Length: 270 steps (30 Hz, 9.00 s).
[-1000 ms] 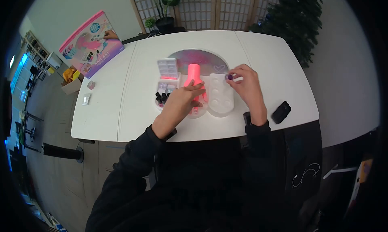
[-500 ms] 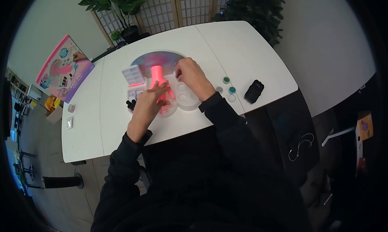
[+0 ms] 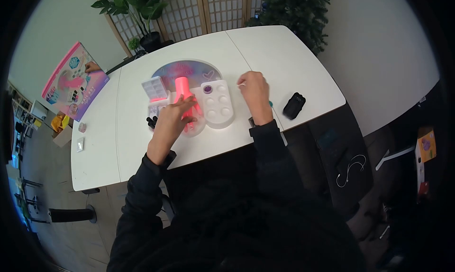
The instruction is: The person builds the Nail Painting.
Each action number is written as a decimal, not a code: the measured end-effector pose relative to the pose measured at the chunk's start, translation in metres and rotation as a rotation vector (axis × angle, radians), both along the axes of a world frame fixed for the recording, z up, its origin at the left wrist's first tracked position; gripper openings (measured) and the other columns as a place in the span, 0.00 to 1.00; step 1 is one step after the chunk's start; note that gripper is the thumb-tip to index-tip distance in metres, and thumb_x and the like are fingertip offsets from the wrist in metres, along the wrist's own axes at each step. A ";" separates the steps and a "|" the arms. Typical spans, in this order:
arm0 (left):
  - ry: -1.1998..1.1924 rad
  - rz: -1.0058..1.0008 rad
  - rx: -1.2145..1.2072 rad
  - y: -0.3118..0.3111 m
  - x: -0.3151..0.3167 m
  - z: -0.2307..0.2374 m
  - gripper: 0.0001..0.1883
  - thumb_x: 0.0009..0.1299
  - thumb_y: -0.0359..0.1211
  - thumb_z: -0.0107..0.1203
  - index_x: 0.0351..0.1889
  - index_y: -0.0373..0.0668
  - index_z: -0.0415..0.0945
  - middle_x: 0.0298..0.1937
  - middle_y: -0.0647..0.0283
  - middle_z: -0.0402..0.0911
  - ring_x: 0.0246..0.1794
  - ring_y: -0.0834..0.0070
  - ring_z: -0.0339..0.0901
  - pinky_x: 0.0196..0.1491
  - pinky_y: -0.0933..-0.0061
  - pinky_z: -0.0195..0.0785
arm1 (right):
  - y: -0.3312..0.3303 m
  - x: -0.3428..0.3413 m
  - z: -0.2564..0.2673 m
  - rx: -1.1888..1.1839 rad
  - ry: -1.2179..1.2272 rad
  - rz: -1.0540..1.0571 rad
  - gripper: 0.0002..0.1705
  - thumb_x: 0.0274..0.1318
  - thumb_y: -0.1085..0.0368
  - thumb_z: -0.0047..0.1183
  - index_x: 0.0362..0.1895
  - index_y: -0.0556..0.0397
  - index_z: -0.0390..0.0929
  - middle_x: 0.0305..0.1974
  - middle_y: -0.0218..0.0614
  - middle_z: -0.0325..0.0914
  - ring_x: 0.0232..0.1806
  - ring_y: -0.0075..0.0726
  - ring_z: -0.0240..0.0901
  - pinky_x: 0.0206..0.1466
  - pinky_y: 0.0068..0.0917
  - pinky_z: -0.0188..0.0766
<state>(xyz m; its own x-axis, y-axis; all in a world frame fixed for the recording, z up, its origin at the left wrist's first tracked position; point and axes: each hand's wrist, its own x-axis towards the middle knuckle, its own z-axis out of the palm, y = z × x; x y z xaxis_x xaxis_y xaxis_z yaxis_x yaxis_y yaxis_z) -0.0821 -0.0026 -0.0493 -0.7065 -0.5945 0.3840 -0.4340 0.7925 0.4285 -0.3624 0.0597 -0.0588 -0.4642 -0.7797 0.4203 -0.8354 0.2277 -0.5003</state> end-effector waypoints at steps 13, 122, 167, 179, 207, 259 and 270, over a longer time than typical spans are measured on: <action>0.036 -0.031 -0.035 0.000 -0.001 0.002 0.29 0.56 0.24 0.72 0.59 0.38 0.81 0.59 0.55 0.84 0.54 0.48 0.82 0.54 0.53 0.79 | 0.001 -0.009 0.009 0.132 -0.091 0.023 0.14 0.43 0.69 0.74 0.39 0.52 0.91 0.36 0.43 0.87 0.38 0.47 0.86 0.43 0.38 0.82; 0.010 0.002 -0.060 0.004 -0.001 -0.001 0.26 0.59 0.28 0.72 0.56 0.36 0.80 0.63 0.54 0.83 0.57 0.50 0.81 0.51 0.54 0.81 | 0.002 0.044 -0.011 -0.168 -0.113 0.367 0.15 0.43 0.74 0.75 0.39 0.60 0.90 0.41 0.43 0.85 0.41 0.47 0.83 0.46 0.36 0.80; -0.015 0.015 -0.051 0.005 -0.001 -0.006 0.23 0.60 0.29 0.71 0.54 0.33 0.80 0.67 0.55 0.80 0.66 0.51 0.78 0.53 0.53 0.81 | 0.044 0.024 -0.009 0.165 0.090 0.173 0.20 0.46 0.73 0.72 0.47 0.62 0.85 0.42 0.48 0.83 0.44 0.55 0.83 0.46 0.42 0.79; 0.008 0.013 -0.094 0.005 -0.001 -0.009 0.24 0.61 0.28 0.69 0.56 0.33 0.80 0.65 0.53 0.81 0.62 0.50 0.80 0.52 0.53 0.82 | 0.031 0.045 -0.004 -0.032 -0.082 0.341 0.15 0.55 0.72 0.67 0.48 0.60 0.86 0.51 0.42 0.83 0.50 0.56 0.81 0.52 0.44 0.79; 0.039 0.008 -0.107 0.008 -0.003 -0.003 0.25 0.60 0.26 0.70 0.58 0.38 0.80 0.63 0.55 0.83 0.51 0.50 0.84 0.51 0.55 0.80 | 0.031 0.077 0.004 -0.011 -0.260 0.587 0.08 0.55 0.77 0.65 0.41 0.64 0.85 0.43 0.43 0.81 0.42 0.50 0.82 0.46 0.38 0.80; 0.014 0.022 -0.118 0.008 -0.002 -0.002 0.27 0.61 0.28 0.71 0.60 0.41 0.79 0.64 0.59 0.82 0.59 0.50 0.81 0.47 0.52 0.81 | 0.064 0.001 -0.021 -0.044 0.212 -0.266 0.13 0.49 0.64 0.74 0.41 0.51 0.91 0.47 0.37 0.87 0.50 0.48 0.79 0.55 0.53 0.77; -0.003 0.021 -0.102 0.009 -0.004 0.002 0.26 0.61 0.29 0.71 0.58 0.39 0.81 0.62 0.56 0.84 0.66 0.52 0.78 0.51 0.53 0.82 | 0.071 -0.047 -0.043 0.171 0.093 -0.406 0.10 0.55 0.76 0.61 0.39 0.49 0.91 0.41 0.36 0.87 0.47 0.48 0.81 0.51 0.66 0.72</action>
